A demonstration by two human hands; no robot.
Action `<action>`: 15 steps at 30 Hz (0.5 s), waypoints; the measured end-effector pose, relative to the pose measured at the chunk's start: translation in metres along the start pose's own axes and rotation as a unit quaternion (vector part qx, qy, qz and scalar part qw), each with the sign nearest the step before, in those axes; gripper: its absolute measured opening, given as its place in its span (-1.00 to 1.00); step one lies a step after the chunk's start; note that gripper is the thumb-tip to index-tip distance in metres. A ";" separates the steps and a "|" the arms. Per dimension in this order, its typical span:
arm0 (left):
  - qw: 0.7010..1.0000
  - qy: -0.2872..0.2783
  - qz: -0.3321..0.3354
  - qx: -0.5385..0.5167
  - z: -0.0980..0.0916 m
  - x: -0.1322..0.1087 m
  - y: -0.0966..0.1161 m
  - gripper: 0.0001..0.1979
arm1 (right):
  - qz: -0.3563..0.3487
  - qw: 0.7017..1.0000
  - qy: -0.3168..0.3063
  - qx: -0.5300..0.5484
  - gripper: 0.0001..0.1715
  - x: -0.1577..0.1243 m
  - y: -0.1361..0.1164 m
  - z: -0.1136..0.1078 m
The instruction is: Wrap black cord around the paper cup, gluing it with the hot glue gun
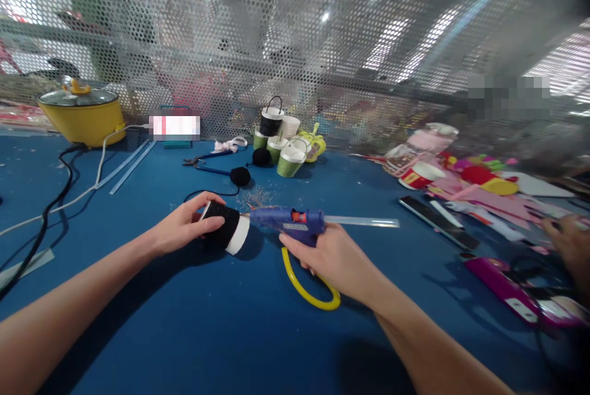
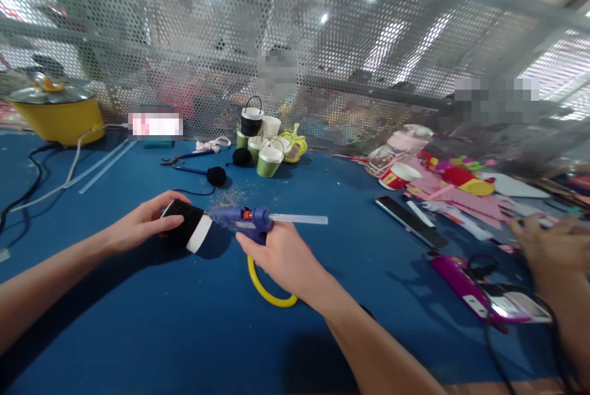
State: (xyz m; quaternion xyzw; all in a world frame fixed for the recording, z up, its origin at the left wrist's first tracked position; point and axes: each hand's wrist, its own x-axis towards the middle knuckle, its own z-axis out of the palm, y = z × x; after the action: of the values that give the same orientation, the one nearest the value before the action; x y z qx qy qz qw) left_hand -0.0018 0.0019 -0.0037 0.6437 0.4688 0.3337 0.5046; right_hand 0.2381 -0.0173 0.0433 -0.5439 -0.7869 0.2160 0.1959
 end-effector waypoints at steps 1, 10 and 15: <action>1.000 0.000 0.001 0.003 0.000 0.000 0.000 -0.65 | 0.006 1.000 0.005 -0.008 -0.67 0.000 0.000 0.000; 1.000 0.014 0.001 0.012 0.001 0.001 -0.001 -0.64 | 0.001 0.998 -0.017 -0.057 -0.77 -0.008 0.000 0.001; 1.000 0.016 -0.001 0.007 0.002 0.002 0.000 -0.65 | -0.031 0.998 -0.029 -0.046 -0.78 -0.011 0.000 0.003</action>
State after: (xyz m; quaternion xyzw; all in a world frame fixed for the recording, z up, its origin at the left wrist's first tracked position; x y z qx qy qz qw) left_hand 0.0003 0.0032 -0.0042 0.6410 0.4801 0.3400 0.4929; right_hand 0.2398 -0.0280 0.0401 -0.5216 -0.8176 0.1886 0.1543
